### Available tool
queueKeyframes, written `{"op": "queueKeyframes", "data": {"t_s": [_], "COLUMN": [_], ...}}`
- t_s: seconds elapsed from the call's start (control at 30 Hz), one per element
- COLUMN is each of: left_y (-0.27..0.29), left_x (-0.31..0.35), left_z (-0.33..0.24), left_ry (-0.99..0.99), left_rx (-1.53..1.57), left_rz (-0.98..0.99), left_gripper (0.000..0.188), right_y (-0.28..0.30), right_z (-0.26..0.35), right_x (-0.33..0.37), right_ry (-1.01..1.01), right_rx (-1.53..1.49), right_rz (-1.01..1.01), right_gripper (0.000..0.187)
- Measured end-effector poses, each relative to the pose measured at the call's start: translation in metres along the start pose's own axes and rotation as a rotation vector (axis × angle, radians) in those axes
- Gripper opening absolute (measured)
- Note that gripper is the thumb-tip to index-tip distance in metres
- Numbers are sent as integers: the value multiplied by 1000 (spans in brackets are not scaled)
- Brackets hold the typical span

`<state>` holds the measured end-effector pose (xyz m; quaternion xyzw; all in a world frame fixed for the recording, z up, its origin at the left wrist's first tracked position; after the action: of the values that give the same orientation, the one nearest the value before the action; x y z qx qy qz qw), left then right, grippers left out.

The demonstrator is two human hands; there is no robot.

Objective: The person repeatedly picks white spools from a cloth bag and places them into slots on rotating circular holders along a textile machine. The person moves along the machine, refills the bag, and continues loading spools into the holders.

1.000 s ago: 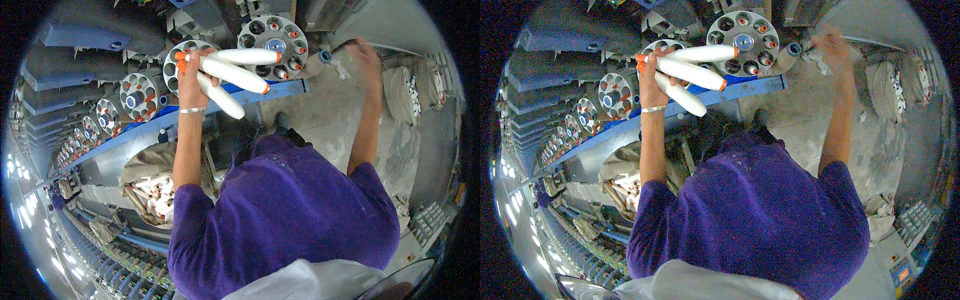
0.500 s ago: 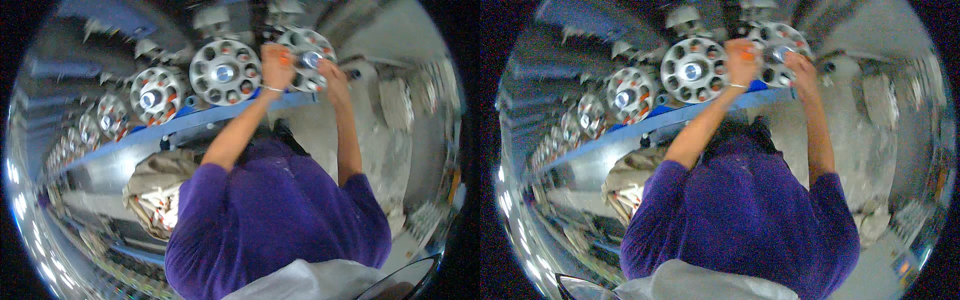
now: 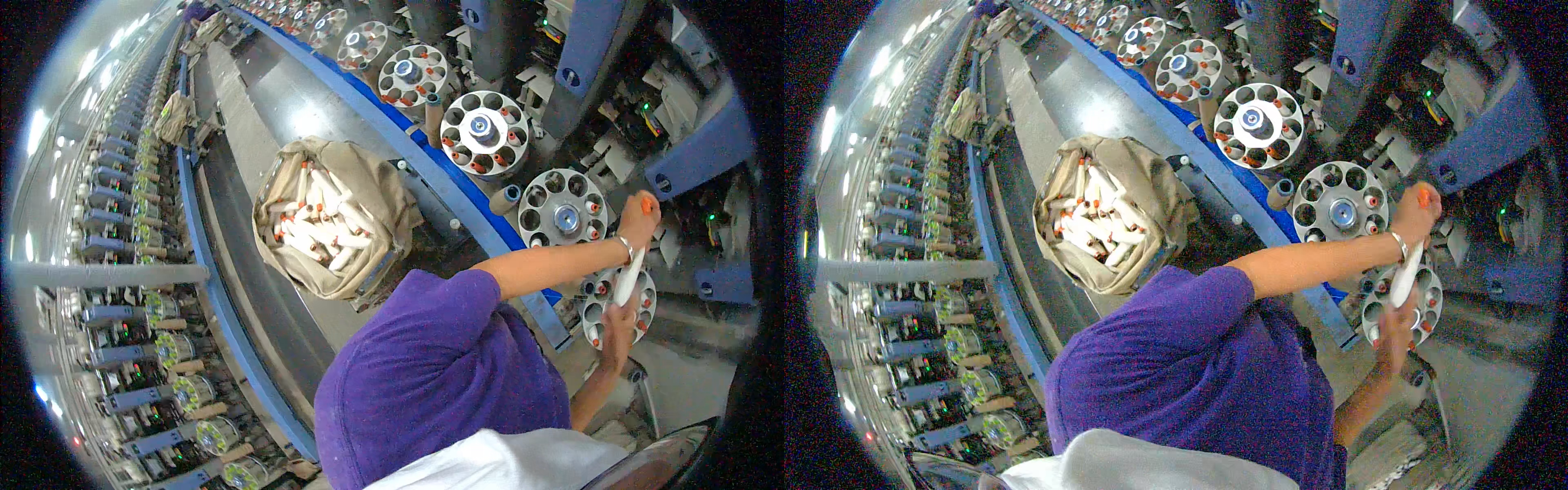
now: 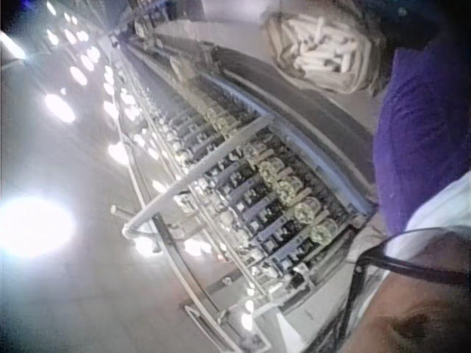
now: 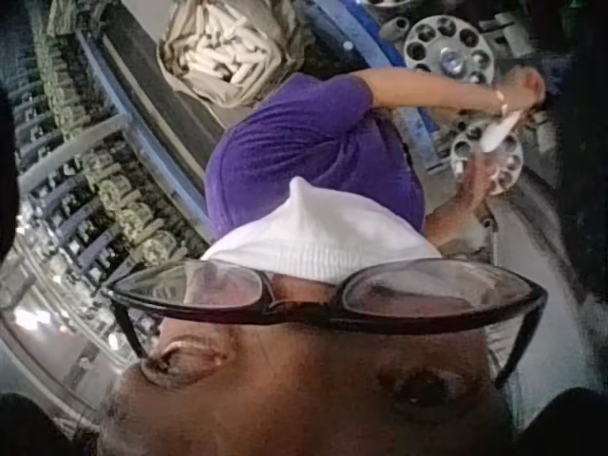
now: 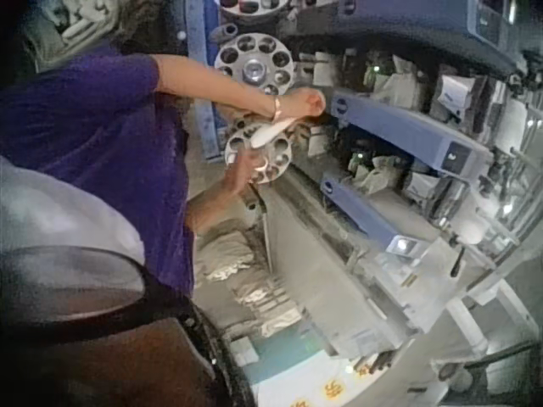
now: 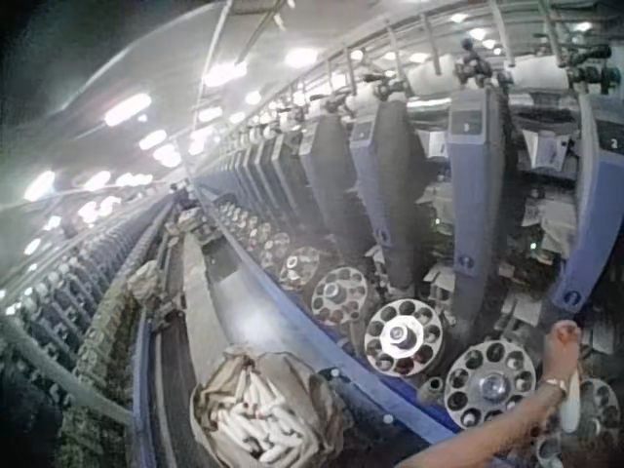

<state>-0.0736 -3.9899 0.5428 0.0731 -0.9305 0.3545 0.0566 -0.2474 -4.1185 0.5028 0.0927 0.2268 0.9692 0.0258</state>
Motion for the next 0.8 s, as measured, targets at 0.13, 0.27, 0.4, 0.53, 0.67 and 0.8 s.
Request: {"op": "queueKeyframes", "data": {"t_s": [0.13, 0.27, 0.4, 0.53, 0.67, 0.8], "left_y": [18, 47, 47, 13, 2, 25], "left_x": [-23, -19, 6, 38, 39, 24], "left_z": [-33, -49, -39, -15, -27, -62], "left_ry": [112, 197, 190, 155, 187, 154], "left_rx": [248, 377, 303, 233, 179, 445], "left_rz": [-250, -384, -342, -178, -94, -301], "left_gripper": [7, 14, 14, 23, 19, 21], "right_y": [-25, 60, 143, 99, 20, 46], "right_z": [-11, -75, -81, -15, 40, -4], "right_x": [12, 2, -7, -11, 7, 24], "right_ry": [-85, -95, 340, 29, 117, -147], "right_rx": [-710, -1597, -1562, -137, -84, -596], "right_rz": [532, 346, 37, -417, 489, 278], "right_gripper": [20, 19, 15, 33, 42, 17]}}
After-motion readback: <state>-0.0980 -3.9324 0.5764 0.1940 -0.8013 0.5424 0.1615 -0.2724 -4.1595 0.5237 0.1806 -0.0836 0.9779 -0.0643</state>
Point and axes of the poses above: each hand's wrist, its own x-axis away from the middle knuckle, its own y-axis out of the back of the hand, z = x × y, the point moved 3 cm from there along -x, towards the middle knuckle, and after that the axes turned 14 degrees about x, right-handed, at the moved point
